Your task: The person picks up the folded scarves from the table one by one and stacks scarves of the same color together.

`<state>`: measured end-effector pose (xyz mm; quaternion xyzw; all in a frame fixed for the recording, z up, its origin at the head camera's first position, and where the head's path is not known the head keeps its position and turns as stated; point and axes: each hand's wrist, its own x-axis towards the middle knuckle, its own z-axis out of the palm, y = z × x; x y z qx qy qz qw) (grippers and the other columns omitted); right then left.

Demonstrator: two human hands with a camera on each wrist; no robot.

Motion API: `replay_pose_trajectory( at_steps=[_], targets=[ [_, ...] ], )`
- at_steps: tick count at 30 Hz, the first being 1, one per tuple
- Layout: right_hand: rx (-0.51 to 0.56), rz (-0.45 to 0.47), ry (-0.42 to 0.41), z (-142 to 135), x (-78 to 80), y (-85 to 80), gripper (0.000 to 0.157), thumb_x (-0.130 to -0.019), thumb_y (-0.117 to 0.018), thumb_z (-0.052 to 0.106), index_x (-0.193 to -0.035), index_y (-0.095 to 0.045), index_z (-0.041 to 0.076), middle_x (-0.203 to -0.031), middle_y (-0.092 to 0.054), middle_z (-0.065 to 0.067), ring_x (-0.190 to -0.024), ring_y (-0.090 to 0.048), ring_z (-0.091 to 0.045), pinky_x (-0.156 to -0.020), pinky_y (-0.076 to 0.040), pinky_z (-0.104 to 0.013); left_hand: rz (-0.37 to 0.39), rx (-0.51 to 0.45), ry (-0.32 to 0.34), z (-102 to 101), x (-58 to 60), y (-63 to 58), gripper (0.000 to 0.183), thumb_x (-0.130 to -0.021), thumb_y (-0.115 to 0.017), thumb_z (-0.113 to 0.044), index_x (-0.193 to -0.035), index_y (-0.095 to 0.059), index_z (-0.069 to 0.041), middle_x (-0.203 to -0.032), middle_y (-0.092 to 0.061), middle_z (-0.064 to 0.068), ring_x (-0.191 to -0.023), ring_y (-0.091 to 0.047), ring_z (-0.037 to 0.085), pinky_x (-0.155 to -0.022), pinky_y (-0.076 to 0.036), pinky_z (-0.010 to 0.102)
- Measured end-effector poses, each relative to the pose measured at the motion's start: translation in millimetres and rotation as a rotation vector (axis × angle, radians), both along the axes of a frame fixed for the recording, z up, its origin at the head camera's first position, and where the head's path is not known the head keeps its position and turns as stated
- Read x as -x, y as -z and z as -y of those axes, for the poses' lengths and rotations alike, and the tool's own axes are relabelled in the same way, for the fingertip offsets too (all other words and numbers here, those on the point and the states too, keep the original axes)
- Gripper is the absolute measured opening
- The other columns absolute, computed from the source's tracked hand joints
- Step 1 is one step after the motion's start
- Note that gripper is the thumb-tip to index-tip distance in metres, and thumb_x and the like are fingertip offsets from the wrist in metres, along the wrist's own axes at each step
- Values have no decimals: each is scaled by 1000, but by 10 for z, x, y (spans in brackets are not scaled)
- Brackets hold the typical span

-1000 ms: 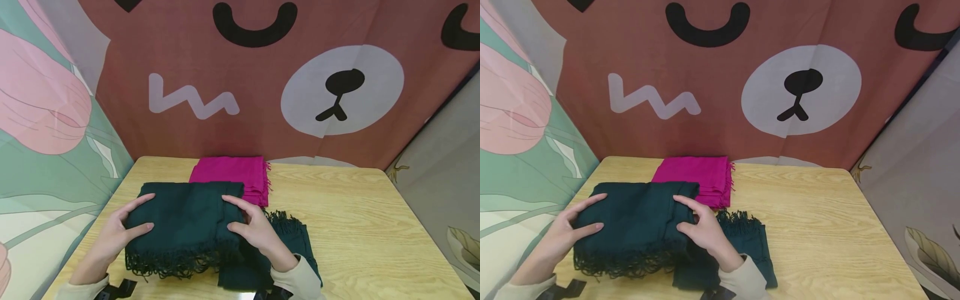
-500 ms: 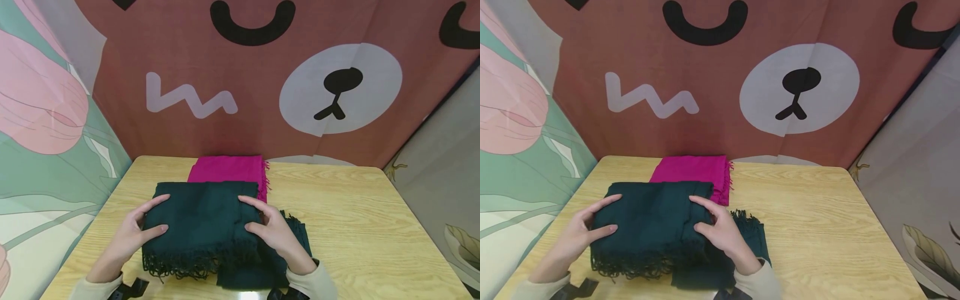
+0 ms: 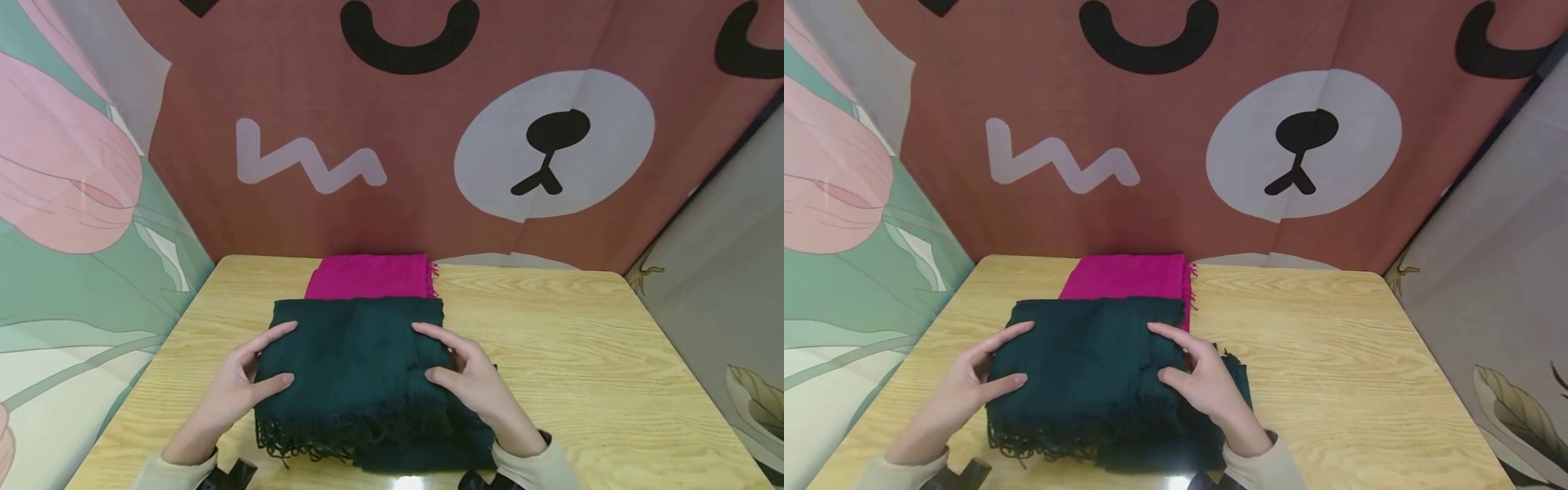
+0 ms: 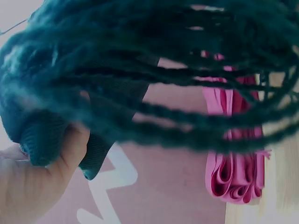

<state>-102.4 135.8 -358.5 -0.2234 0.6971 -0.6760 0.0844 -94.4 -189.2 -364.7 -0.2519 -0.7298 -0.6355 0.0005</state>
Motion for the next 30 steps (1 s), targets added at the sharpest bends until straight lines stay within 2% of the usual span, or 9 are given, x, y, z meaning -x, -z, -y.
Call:
replay_pose_trajectory(
  at_steps=[4,6,9,14,16,22,25,27,30],
  targets=[
    [-15,-37,3,-67,-13,16,55,-79,-53,-11,-132,-46,2,-134,-42,-17,-94,-54,-14,-79,-46,-27,-17,62,-28,-49,-11,23,60,-80,-62,8,-134,-40,1,-124,-52,-6,-90,-60,13,-70,-51,27],
    [-45,-57,14,-99,-26,20,54,-79,-53,-10,-132,-46,2,-135,-42,-16,-89,-54,-12,-75,-46,-26,-23,105,-54,-68,-17,30,60,-79,-65,6,-134,-42,-2,-123,-53,-7,-75,-59,8,-61,-49,24],
    [-93,-67,39,-146,-49,17,54,-79,-55,-9,-131,-48,4,-136,-42,-14,-98,-50,-11,-76,-44,-26,-17,106,-24,-93,-12,41,61,-78,-64,7,-134,-42,-2,-116,-58,-1,-70,-60,9,-60,-50,25],
    [-119,-34,54,-203,-73,15,54,-79,-55,-7,-131,-48,6,-138,-40,-11,-121,-38,-17,-89,-39,-25,-16,102,1,-133,4,70,61,-78,-64,8,-134,-41,-1,-98,-62,4,-39,-39,6,-41,-40,22],
    [-129,-17,57,-224,-75,18,54,-80,-56,-7,-131,-48,7,-138,-40,-11,-120,-38,-21,-89,-40,-25,-23,132,-25,-147,6,85,61,-78,-66,4,-134,-43,-3,-83,-57,2,-33,-23,9,-35,-29,23],
    [-173,-22,72,-321,-85,44,53,-81,-56,-7,-131,-49,9,-138,-40,-11,-111,-40,-24,-77,-40,-28,-22,154,-16,-214,28,139,61,-79,-67,1,-134,-43,-6,-62,-33,6,-35,-23,12,-34,-27,22],
    [-186,-22,79,-361,-92,46,53,-80,-56,-6,-131,-49,9,-138,-40,-11,-119,-37,-25,-84,-39,-30,-19,136,9,-250,41,165,60,-79,-66,1,-134,-43,-5,-64,-34,6,-35,-21,12,-34,-26,22],
    [-200,-18,90,-384,-100,42,53,-81,-56,-5,-131,-49,10,-138,-40,-10,-124,-33,-27,-88,-39,-31,-20,136,17,-273,50,179,60,-79,-66,1,-134,-43,-5,-78,-46,5,-35,-21,12,-34,-26,21],
    [-199,2,97,-420,-114,36,53,-81,-56,-6,-131,-49,8,-139,-39,-13,-118,-36,-31,-76,-44,-30,-20,127,38,-313,74,194,59,-80,-66,1,-134,-43,-5,-109,-52,13,-35,-20,12,-35,-25,21]
  ],
)
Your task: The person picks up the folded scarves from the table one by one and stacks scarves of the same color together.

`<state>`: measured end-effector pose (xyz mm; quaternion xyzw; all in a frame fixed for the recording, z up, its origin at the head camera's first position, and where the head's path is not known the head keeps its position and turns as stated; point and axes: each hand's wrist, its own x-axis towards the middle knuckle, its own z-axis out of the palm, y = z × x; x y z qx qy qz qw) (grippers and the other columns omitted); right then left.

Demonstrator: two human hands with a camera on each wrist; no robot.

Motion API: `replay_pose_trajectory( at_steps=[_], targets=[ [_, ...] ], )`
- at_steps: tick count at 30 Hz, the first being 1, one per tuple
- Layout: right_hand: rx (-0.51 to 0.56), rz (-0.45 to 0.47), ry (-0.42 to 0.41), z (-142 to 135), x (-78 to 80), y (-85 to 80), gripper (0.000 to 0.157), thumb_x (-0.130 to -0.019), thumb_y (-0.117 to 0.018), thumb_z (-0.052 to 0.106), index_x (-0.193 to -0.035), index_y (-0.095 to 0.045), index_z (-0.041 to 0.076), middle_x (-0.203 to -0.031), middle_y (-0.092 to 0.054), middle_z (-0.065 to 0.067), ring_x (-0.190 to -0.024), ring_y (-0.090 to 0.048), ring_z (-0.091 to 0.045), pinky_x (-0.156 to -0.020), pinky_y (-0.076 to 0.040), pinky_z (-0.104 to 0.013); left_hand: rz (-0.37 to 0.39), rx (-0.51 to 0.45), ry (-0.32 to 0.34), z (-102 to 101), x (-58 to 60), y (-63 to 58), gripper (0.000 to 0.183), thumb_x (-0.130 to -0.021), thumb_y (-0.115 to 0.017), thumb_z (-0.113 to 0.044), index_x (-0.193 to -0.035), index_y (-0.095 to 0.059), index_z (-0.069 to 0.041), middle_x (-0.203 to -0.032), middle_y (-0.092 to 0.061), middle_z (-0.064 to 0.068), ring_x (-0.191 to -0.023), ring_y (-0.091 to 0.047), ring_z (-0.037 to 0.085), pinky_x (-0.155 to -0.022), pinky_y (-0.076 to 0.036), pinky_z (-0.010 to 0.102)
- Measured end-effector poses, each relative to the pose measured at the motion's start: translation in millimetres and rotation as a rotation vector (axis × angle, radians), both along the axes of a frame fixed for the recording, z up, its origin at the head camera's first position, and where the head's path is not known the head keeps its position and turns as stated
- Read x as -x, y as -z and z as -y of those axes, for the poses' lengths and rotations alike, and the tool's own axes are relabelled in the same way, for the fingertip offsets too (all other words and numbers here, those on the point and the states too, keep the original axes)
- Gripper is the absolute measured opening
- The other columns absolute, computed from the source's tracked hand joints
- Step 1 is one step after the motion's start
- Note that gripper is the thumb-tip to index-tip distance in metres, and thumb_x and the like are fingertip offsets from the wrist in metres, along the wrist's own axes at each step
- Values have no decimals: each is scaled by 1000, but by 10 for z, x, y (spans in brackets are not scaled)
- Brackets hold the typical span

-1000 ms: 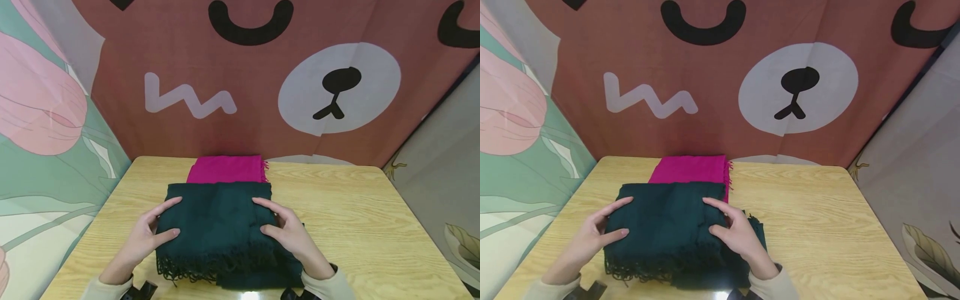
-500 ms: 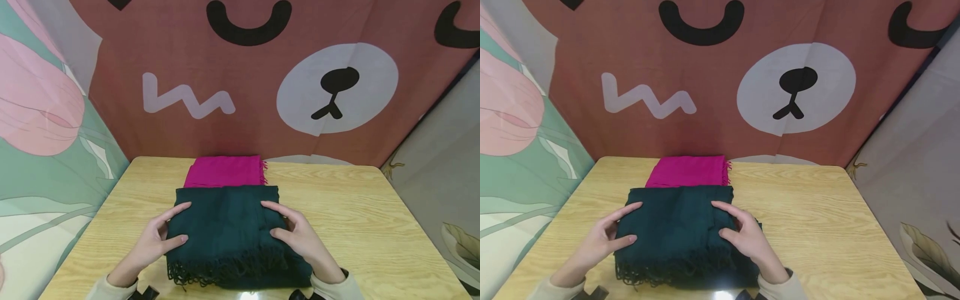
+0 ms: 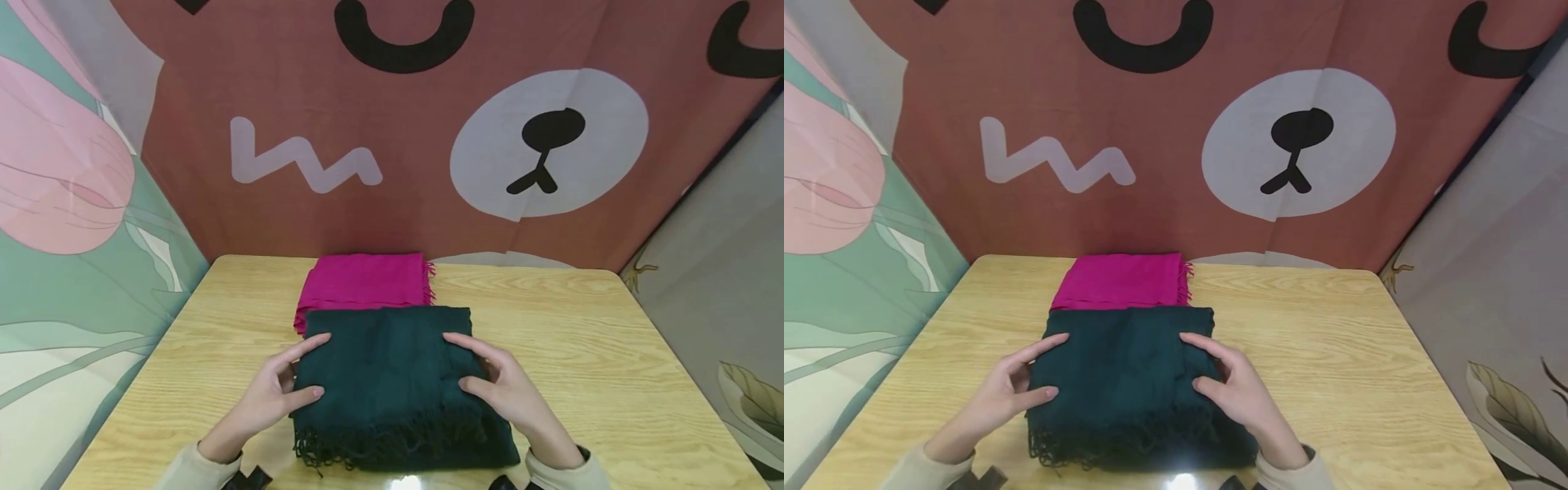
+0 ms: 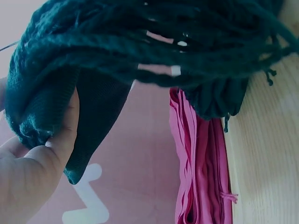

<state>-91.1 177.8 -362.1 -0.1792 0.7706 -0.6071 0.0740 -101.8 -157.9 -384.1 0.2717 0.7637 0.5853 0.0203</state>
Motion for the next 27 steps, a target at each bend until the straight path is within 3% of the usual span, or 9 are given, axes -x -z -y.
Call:
replay_pose_trajectory(
  at_steps=[2,4,9,12,16,20,22,27],
  targets=[
    [-2,9,6,-17,-3,0,52,-81,-57,-6,-131,-49,8,-138,-39,-15,-111,-38,-32,-65,-45,-29,3,-13,18,-19,12,13,59,-80,-65,2,-134,-43,-4,-124,-46,19,-36,-19,12,-35,-24,21],
    [-8,14,13,-39,-7,5,53,-80,-56,-7,-131,-49,7,-138,-39,-16,-106,-38,-34,-58,-43,-30,6,-31,39,-42,24,29,59,-80,-64,4,-134,-42,-2,-129,-42,23,-36,-18,13,-35,-24,22],
    [-47,34,47,-118,-9,37,54,-81,-56,-7,-131,-49,9,-138,-38,-14,-104,-42,-28,-61,-44,-30,6,-59,73,-116,58,75,59,-80,-63,5,-135,-41,-1,-132,-40,25,-39,-16,15,-36,-23,23],
    [-50,64,57,-168,-16,56,54,-81,-55,-7,-132,-47,8,-139,-36,-15,-81,-50,-20,-56,-43,-29,10,-74,92,-163,83,105,59,-81,-63,5,-135,-40,0,-133,-39,25,-40,-16,15,-36,-23,23],
    [-46,98,66,-228,-26,73,54,-82,-54,-8,-133,-46,7,-140,-34,-16,-71,-45,-12,-53,-42,-29,41,-86,111,-218,101,145,60,-80,-63,5,-135,-40,0,-134,-38,24,-40,-17,16,-36,-23,24],
    [-59,121,76,-280,-37,101,54,-82,-53,-8,-133,-46,6,-140,-33,-18,-81,-46,-12,-52,-40,-29,103,-101,143,-260,110,190,61,-80,-63,5,-136,-38,0,-137,-35,25,-41,-17,16,-37,-23,25],
    [-64,131,79,-305,-40,123,54,-82,-52,-9,-133,-45,6,-140,-33,-18,-71,-44,-11,-51,-39,-29,135,-118,168,-281,119,220,62,-81,-62,5,-137,-36,1,-139,-31,26,-41,-16,16,-37,-22,26],
    [-80,129,88,-367,-48,196,54,-82,-52,-9,-133,-46,5,-140,-33,-19,-92,-44,-10,-58,-41,-30,206,-140,209,-331,142,315,63,-81,-60,7,-138,-33,2,-142,-25,26,-44,-15,14,-40,-23,25]
  ],
)
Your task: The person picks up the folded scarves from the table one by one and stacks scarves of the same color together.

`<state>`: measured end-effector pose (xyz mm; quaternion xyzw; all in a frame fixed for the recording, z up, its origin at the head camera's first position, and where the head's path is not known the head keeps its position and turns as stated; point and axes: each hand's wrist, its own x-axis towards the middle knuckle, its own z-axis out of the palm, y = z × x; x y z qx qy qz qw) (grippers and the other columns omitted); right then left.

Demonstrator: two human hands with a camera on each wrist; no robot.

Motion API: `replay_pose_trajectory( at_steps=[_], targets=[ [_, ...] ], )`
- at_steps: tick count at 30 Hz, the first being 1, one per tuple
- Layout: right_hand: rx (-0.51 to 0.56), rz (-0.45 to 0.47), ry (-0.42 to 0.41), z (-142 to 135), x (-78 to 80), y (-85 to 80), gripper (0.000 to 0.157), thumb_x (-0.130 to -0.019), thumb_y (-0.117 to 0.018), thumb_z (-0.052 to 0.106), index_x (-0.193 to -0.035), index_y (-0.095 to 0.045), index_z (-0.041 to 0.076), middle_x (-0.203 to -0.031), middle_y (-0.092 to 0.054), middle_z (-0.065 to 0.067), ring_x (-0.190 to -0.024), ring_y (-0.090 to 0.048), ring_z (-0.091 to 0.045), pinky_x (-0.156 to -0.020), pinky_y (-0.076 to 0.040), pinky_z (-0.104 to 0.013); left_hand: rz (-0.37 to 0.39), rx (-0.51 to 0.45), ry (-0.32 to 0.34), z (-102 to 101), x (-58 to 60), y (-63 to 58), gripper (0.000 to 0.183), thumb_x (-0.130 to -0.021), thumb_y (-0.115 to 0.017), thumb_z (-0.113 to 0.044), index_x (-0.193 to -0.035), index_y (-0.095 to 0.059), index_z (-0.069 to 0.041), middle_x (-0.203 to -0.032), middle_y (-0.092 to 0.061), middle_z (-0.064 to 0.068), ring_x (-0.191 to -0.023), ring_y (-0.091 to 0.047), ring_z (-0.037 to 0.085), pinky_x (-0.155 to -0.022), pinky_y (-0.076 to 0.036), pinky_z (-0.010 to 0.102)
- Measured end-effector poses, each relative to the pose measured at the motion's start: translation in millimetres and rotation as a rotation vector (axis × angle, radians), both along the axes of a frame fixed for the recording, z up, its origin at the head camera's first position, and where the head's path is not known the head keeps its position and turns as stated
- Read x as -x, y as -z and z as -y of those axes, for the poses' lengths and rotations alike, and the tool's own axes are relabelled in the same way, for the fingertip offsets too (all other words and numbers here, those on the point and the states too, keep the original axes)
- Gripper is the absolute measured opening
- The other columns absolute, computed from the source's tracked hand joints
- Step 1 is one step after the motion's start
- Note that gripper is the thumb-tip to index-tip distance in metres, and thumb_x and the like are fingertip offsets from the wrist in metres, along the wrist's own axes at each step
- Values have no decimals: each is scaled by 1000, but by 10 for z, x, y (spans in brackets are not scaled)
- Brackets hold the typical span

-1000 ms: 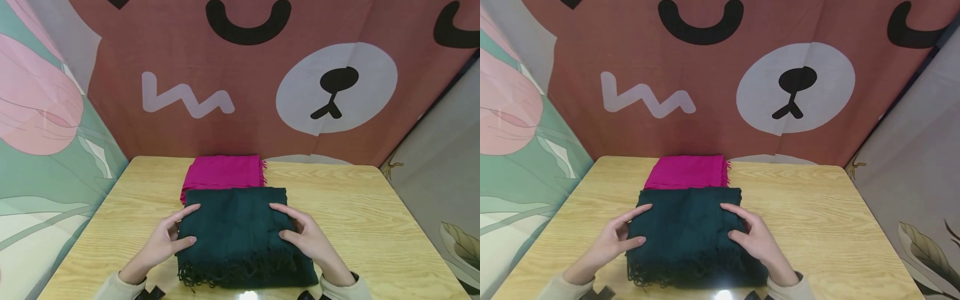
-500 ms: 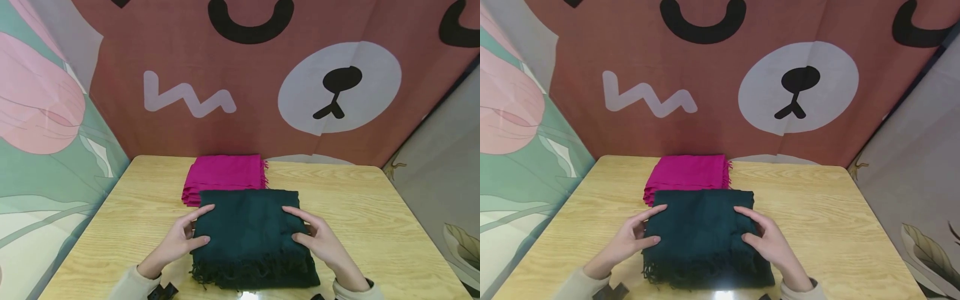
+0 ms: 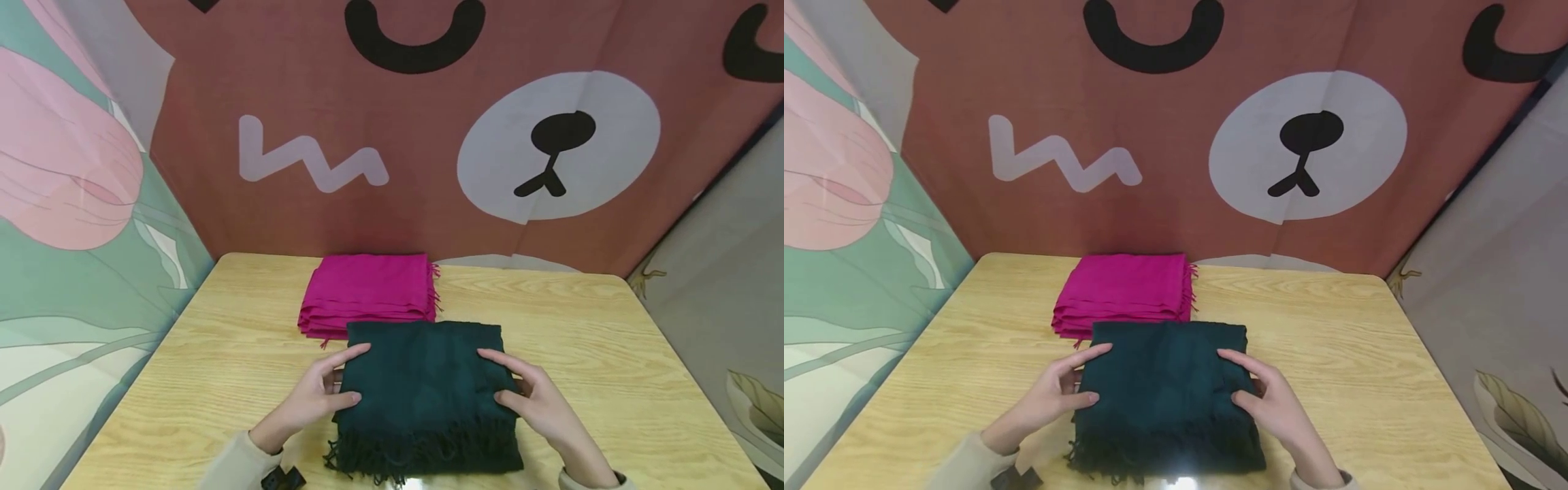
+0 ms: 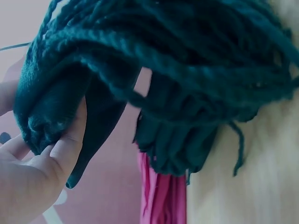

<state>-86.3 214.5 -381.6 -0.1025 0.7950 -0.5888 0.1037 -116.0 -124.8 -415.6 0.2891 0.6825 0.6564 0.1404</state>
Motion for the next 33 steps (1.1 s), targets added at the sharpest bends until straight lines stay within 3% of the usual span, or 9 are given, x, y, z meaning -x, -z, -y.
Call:
replay_pose_trajectory(
  at_steps=[2,4,7,10,14,18,21,24,33],
  targets=[
    [1,-3,0,-24,-2,41,54,-81,-51,-10,-133,-46,5,-140,-33,-20,-94,-44,-10,-57,-41,-29,34,1,11,-17,6,40,64,-81,-59,8,-139,-33,1,-143,-23,25,-45,-17,13,-43,-26,22],
    [19,-9,-16,-43,3,85,54,-81,-51,-11,-133,-44,3,-140,-32,-22,-72,-45,-9,-53,-39,-28,69,4,22,-33,11,71,64,-81,-59,7,-139,-32,1,-144,-22,25,-46,-19,10,-46,-29,21],
    [64,-30,-62,-65,19,157,53,-82,-49,-12,-134,-41,-2,-140,-28,-28,-46,-25,-16,-44,-32,-30,105,15,31,-50,20,111,65,-81,-59,7,-140,-31,0,-145,-20,25,-48,-26,7,-50,-35,21],
    [92,-50,-98,-77,39,228,53,-83,-48,-12,-134,-38,-5,-139,-26,-32,-42,-16,-20,-43,-30,-31,139,21,30,-61,37,160,65,-81,-58,7,-140,-30,1,-145,-19,25,-55,-41,6,-56,-41,21],
    [84,-21,-91,-102,57,305,53,-83,-48,-11,-134,-38,-5,-140,-24,-31,-49,-28,-17,-48,-34,-29,192,0,38,-73,61,224,66,-81,-58,8,-140,-29,2,-146,-16,25,-67,-53,7,-61,-44,21],
    [65,53,-69,-141,70,364,54,-83,-48,-10,-136,-36,-4,-142,-21,-30,-54,-30,-13,-53,-36,-29,237,-15,41,-75,79,260,66,-82,-58,7,-140,-27,4,-145,-16,26,-61,-50,4,-60,-43,21],
    [61,118,-55,-182,83,417,55,-84,-46,-9,-137,-35,-3,-143,-17,-30,-51,-26,-13,-56,-37,-28,295,-26,43,-64,81,271,65,-84,-57,5,-141,-25,4,-139,-30,28,-73,-60,11,-66,-48,25],
    [40,154,-44,-224,98,476,55,-84,-46,-8,-137,-35,-3,-143,-16,-30,-67,-41,-19,-63,-40,-30,354,-22,39,-54,77,282,63,-86,-55,5,-141,-25,4,-132,-39,27,-102,-58,26,-75,-50,31],
    [16,222,-80,-305,118,596,55,-87,-54,4,-138,-34,-3,-143,-16,-32,-115,-37,-43,-76,-45,-37,415,59,42,11,91,386,61,-86,-57,4,-139,-29,0,-116,-50,18,-94,-61,29,-70,-52,36]
  ],
)
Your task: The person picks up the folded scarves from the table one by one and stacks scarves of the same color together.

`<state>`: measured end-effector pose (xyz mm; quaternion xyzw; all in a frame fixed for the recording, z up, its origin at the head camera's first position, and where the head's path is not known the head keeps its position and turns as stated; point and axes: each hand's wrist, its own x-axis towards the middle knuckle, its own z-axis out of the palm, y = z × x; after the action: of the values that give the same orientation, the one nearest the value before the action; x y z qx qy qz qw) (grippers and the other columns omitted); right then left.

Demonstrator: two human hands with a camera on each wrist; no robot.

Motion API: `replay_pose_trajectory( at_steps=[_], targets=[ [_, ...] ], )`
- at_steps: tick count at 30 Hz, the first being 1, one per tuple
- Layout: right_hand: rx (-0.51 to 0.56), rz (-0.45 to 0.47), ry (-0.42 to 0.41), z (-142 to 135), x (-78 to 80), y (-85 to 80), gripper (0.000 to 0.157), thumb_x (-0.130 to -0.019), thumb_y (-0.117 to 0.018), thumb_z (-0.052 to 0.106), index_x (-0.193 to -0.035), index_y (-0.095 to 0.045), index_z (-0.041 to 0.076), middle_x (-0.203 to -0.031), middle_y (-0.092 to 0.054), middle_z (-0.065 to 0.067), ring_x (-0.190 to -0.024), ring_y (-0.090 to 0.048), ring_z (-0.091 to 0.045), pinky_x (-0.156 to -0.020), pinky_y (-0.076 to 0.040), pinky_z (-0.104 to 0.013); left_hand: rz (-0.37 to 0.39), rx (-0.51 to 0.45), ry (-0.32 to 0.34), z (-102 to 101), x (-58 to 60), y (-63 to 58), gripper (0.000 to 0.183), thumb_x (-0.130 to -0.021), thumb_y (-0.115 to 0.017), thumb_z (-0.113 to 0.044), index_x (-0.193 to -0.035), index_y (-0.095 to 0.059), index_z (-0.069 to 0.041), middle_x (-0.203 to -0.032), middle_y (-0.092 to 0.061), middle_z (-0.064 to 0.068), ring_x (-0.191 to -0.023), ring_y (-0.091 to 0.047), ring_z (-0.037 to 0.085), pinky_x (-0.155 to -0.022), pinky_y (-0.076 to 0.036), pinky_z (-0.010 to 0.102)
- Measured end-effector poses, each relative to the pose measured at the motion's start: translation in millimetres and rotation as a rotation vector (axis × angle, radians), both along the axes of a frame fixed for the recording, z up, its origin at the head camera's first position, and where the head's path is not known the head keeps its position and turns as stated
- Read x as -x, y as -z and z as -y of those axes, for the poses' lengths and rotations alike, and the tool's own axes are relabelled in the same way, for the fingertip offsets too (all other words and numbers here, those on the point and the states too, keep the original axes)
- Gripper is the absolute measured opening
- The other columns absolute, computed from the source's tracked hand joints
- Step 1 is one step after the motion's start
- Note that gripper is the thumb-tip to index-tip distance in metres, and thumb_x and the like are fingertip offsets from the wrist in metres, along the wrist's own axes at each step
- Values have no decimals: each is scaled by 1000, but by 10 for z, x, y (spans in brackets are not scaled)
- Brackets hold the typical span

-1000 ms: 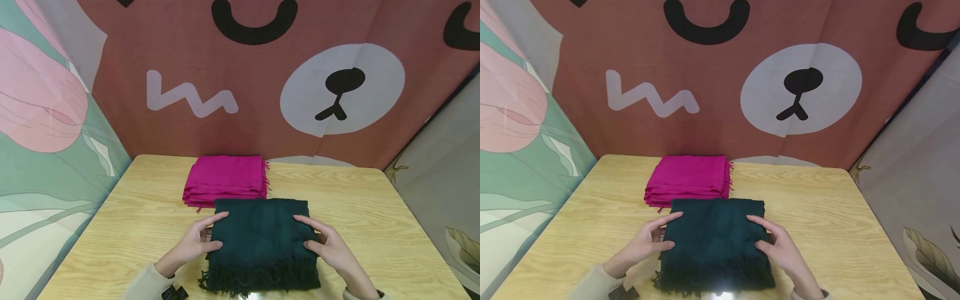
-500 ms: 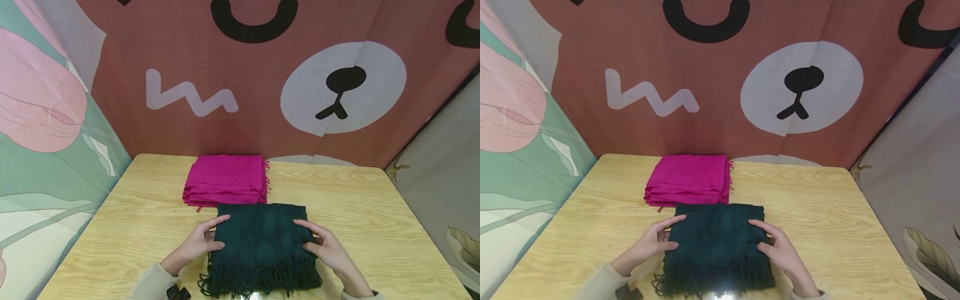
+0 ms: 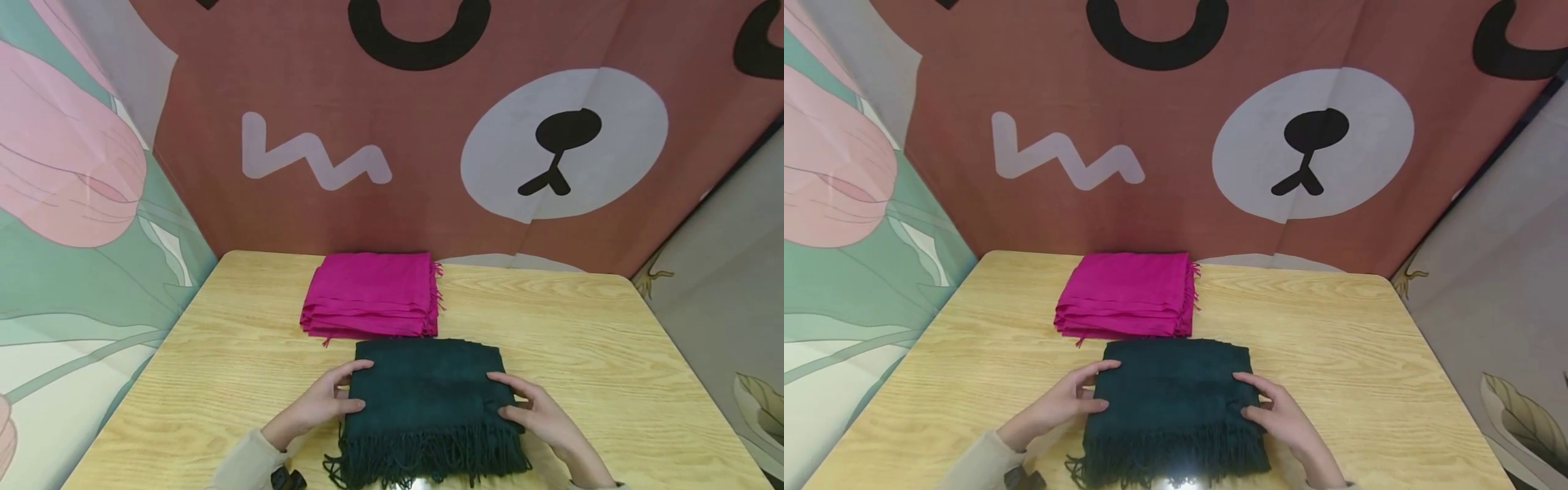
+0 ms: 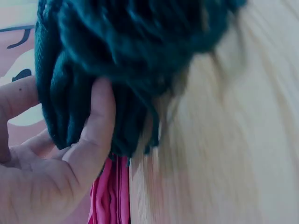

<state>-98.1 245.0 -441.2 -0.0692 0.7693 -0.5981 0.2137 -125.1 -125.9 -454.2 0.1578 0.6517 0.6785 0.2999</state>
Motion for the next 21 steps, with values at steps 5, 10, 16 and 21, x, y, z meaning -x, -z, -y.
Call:
replay_pose_trajectory(
  at_steps=[5,10,16,21],
  targets=[
    [-44,12,9,-33,-6,36,58,-86,-60,11,-138,-35,1,-142,-20,-31,-121,-28,-51,-71,-47,-38,-25,120,-10,31,-12,14,61,-86,-61,-4,-140,-34,-9,-113,-43,18,-67,-61,19,-54,-52,34],
    [-118,11,67,-85,-25,67,72,-84,-65,15,-143,-25,5,-127,-37,-31,-92,-54,-34,-57,-46,-33,-45,169,-47,26,-15,14,60,-85,-64,-10,-136,-33,-12,-117,-36,21,-64,-57,18,-52,-50,36],
    [-89,58,108,-134,-30,96,85,-84,-65,15,-147,-8,10,-133,-25,-38,-110,-44,-46,-63,-47,-36,38,111,-42,42,8,30,73,-85,-64,-11,-142,-18,-19,-128,-32,26,-74,-59,21,-54,-51,36],
    [-43,114,83,-146,4,106,86,-87,-62,18,-147,0,13,-137,-15,-41,-96,-51,-40,-60,-43,-33,90,39,-7,69,34,63,78,-86,-62,-9,-145,-12,-23,-132,-27,30,-78,-62,23,-57,-52,36]
  ],
)
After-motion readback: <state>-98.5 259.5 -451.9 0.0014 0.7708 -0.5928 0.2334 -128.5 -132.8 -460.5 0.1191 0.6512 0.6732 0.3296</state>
